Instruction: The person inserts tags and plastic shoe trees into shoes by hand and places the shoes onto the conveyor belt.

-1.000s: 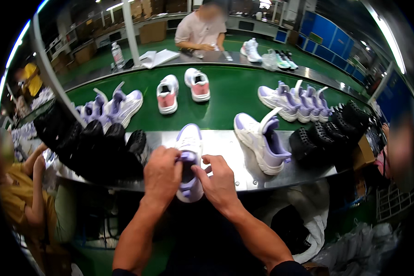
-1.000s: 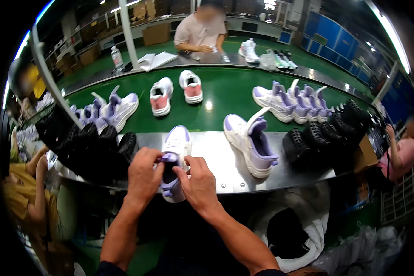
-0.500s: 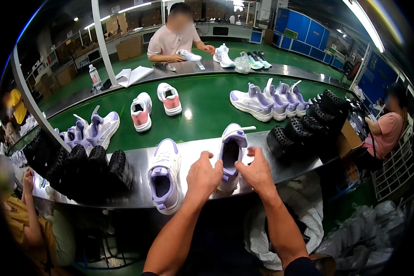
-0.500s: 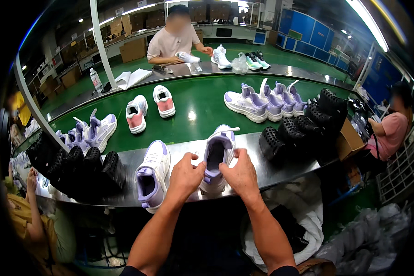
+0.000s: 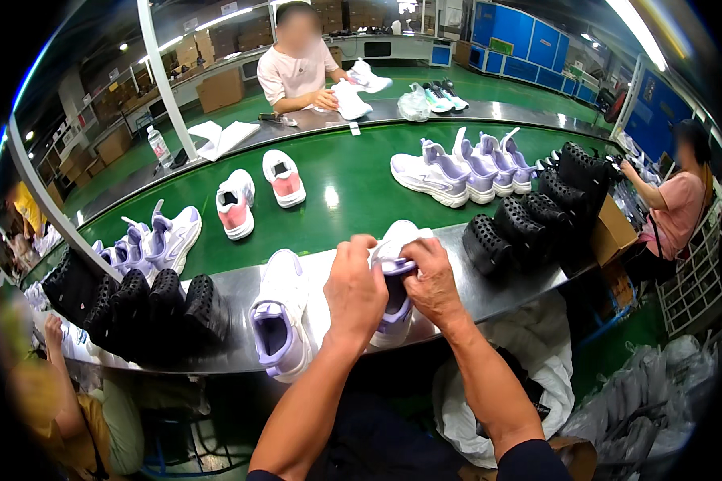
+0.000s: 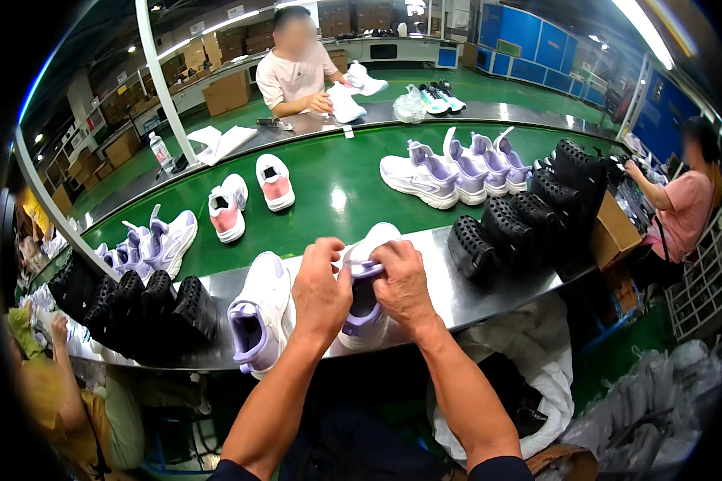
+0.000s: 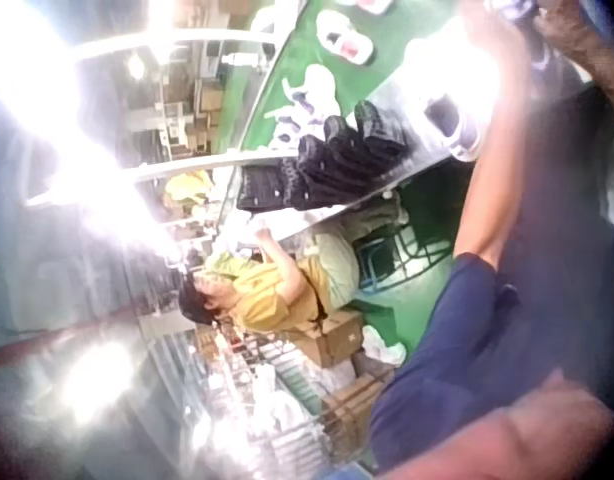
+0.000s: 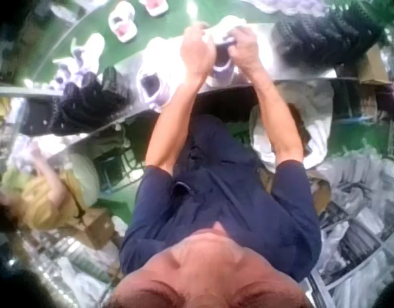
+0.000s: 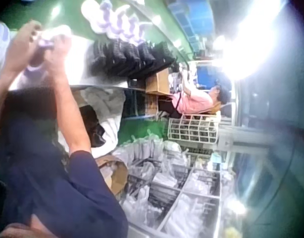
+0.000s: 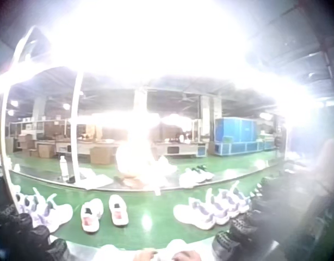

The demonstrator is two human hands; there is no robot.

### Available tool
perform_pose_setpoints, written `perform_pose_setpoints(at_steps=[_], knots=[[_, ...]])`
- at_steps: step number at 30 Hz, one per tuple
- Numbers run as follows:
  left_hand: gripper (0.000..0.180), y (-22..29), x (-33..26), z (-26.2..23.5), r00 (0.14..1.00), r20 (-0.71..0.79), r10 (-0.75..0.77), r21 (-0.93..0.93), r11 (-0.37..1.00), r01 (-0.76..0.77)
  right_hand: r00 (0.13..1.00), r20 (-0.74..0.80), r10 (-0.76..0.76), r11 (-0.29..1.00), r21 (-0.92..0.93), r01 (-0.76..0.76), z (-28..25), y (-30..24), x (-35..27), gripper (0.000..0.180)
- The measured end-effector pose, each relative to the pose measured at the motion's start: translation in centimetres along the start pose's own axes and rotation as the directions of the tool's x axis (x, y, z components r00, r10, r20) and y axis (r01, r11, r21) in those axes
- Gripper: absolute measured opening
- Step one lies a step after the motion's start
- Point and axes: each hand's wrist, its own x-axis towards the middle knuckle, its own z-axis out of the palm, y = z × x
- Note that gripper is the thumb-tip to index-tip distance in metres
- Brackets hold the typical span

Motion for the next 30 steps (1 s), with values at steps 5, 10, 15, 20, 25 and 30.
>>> perform_pose_setpoints(at_steps=[5, 10, 15, 20, 25, 30], knots=[[0.021, -0.2, -0.9, -1.0, 0.980, 0.166, 0.108, 0.354, 0.921, -0.161, 0.994, 0.108, -0.018, 0.999, -0.048, 0.023, -0.1, -0.3, 0.3, 0.030], [0.022, 1.4, -0.2, -0.9, 0.969, 0.234, 0.083, 0.518, 0.832, -0.197, 0.993, -0.070, 0.095, 0.994, -0.047, -0.099, 0.2, -1.7, -3.1, 0.053], [0.038, 1.3, 0.2, -0.9, 0.848, 0.295, 0.441, 0.355, 0.773, -0.525, 0.800, -0.016, 0.600, 0.799, 0.066, -0.598, -0.6, -5.9, -4.4, 0.081], [0.027, 2.8, 0.7, -1.1, 0.740, 0.406, 0.536, 0.270, 0.703, -0.658, 0.566, 0.115, 0.816, 0.533, 0.227, -0.815, -1.3, -6.3, -5.6, 0.061], [0.014, 2.4, 1.6, -2.1, 0.588, 0.536, 0.606, 0.265, 0.541, -0.798, 0.626, -0.071, 0.777, 0.610, 0.334, -0.719, 0.3, -6.3, -6.7, 0.039], [0.008, 3.3, 1.7, -3.1, 0.486, 0.691, 0.535, 0.244, 0.460, -0.854, 0.704, -0.119, 0.700, 0.702, 0.293, -0.649, 0.7, -6.8, -7.1, 0.030]])
